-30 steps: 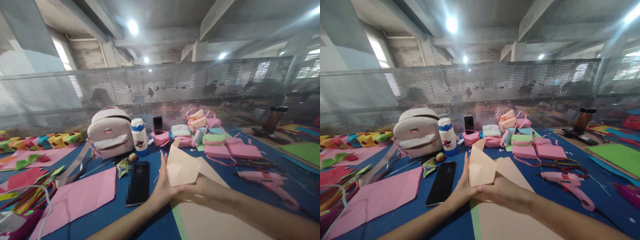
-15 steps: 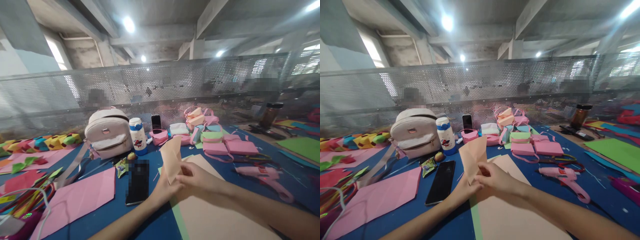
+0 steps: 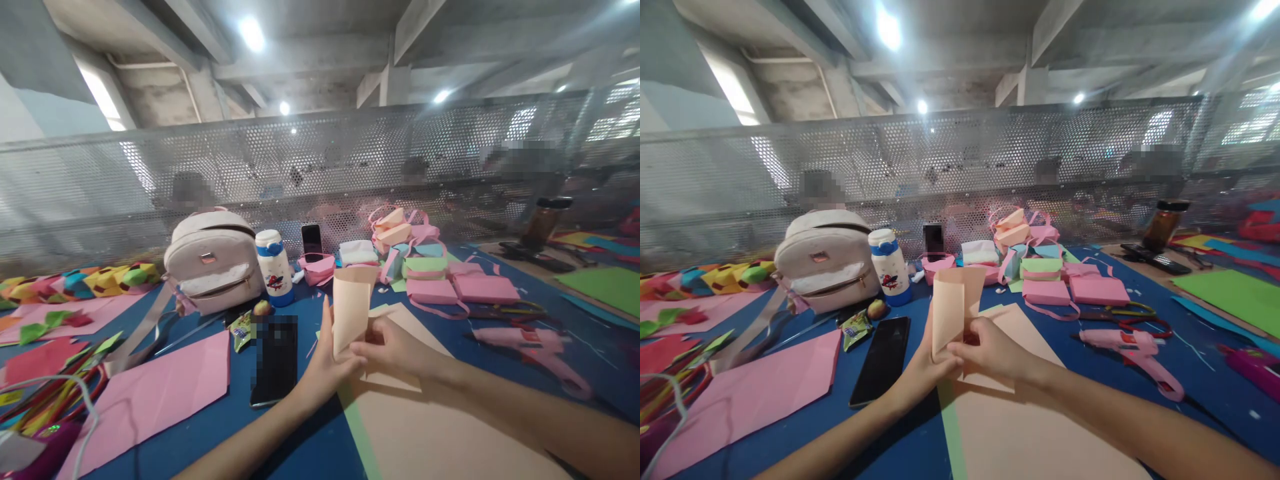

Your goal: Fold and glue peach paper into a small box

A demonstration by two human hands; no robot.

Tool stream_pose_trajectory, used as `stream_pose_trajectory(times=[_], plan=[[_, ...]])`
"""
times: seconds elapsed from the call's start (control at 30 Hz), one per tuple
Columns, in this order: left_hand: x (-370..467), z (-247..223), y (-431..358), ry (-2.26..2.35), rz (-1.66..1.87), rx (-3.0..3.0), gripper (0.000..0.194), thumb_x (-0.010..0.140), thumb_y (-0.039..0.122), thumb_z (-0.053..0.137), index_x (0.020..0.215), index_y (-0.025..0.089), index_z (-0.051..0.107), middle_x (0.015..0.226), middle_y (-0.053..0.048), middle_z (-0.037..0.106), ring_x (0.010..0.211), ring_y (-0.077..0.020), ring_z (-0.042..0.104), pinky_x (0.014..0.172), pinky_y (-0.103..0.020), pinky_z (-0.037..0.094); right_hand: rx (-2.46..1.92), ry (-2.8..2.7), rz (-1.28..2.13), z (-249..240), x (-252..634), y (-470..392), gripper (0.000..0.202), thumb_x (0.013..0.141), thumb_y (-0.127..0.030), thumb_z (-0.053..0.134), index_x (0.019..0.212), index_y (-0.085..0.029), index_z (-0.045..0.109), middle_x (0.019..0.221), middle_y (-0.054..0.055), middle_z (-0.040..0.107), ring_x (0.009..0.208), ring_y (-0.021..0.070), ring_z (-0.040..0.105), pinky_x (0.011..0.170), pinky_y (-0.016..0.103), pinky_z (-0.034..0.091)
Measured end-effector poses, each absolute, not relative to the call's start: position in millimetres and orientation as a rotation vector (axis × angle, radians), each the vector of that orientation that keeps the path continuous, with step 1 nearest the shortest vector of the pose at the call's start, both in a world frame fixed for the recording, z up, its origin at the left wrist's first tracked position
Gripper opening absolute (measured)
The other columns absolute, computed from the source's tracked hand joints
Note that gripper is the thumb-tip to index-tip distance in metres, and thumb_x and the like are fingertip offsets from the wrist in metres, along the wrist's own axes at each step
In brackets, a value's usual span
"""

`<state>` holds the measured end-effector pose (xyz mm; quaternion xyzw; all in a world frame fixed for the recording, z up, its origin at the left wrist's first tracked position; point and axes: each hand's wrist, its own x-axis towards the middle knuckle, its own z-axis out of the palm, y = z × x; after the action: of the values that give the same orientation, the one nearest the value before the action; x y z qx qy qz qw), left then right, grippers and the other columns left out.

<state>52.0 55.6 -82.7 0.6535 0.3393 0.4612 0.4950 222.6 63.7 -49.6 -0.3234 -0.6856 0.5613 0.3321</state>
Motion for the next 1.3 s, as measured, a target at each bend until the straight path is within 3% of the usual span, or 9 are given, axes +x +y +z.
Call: stream_pose_trajectory(times=[0.1,0.2,0.33,0.47,0.7,0.93,1.1,1.3], plan=[[42.6,-93.1,53.6,0.983,1.129,1.629,0.096,0.085,0.051,0.069,0.16,0.023,0.016,0.167,-0.012,0.023,0.155,-0.0354,0.01,0.126,-0.05,0.008,-0.9,-1.664,1.457,-51.2,225.5,66.9,0.039,0.082,-0.052,0.07,0.088,-0.014,0.074,0.086,0.01,0.075,0.08,0.0243,0.07,0.071,0.035,0.056],[38.9,-103.4,51.2,1.004,1.071,1.723,0.081,0.094,0.052,0.056,0.16,0.024,0.019,0.17,-0.007,0.013,0.156,-0.0299,0.001,0.127,-0.046,0.001,-0.883,-1.577,1.47,-53.1,227.2,67.3,0.043,0.079,-0.057,0.072,0.089,-0.015,0.074,0.087,0.008,0.075,0.086,0.0244,0.07,0.08,0.037,0.055],[42.8,-104.9,48.1,0.927,1.026,1.787,0.07,0.1,0.05,0.045,0.16,0.026,0.019,0.168,-0.005,0.02,0.156,-0.0266,0.003,0.127,-0.046,0.002,-0.889,-1.574,1.503,-55.6,226.3,62.6,0.049,0.081,-0.059,0.071,0.1,-0.014,0.071,0.094,0.01,0.074,0.091,0.0248,0.069,0.082,0.038,0.053],[44.9,-98.6,45.3,0.921,1.029,1.759,0.067,0.101,0.051,0.042,0.16,0.025,0.021,0.167,-0.005,0.024,0.156,-0.0269,0.006,0.128,-0.047,0.004,-0.896,-1.643,1.46,-54.4,225.4,59.4,0.044,0.086,-0.052,0.068,0.108,-0.014,0.07,0.102,0.011,0.073,0.093,0.0245,0.067,0.08,0.036,0.053],[42.1,-99.5,45.0,0.971,1.087,1.715,0.06,0.1,0.054,0.042,0.154,0.027,0.038,0.166,-0.002,0.027,0.155,-0.0283,0.014,0.128,-0.045,0.009,-0.97,-1.762,1.387,-50.6,226.4,61.9,0.033,0.091,-0.044,0.061,0.105,-0.017,0.075,0.101,0.008,0.075,0.099,0.026,0.067,0.083,0.035,0.054],[42.5,-95.5,43.4,0.938,1.104,1.842,0.053,0.105,0.045,0.034,0.154,0.026,0.039,0.164,-0.001,0.033,0.154,-0.0262,0.019,0.128,-0.045,0.012,-1.049,-1.84,1.353,-45.9,226.0,60.3,0.035,0.091,-0.043,0.057,0.098,-0.013,0.073,0.088,0.007,0.07,0.073,0.017,0.06,0.066,0.028,0.048],[41.2,-95.8,43.7,0.913,1.101,2.027,0.05,0.107,0.036,0.03,0.155,0.027,0.035,0.162,-0.004,0.036,0.152,-0.0268,0.027,0.126,-0.049,0.019,-1.1,-1.837,1.363,-48.8,228.6,60.5,0.033,0.091,-0.044,0.057,0.094,-0.013,0.068,0.079,0.003,0.063,0.068,0.0148,0.053,0.063,0.027,0.042],[40.2,-102.9,45.7,0.976,1.098,2.119,0.048,0.107,0.035,0.029,0.154,0.03,0.037,0.162,-0.002,0.035,0.153,-0.0263,0.025,0.127,-0.051,0.013,-1.109,-1.794,1.352,-52.8,227.5,58.1,0.027,0.092,-0.044,0.055,0.09,-0.017,0.057,0.074,-0.002,0.05,0.066,0.0135,0.047,0.061,0.026,0.039]])
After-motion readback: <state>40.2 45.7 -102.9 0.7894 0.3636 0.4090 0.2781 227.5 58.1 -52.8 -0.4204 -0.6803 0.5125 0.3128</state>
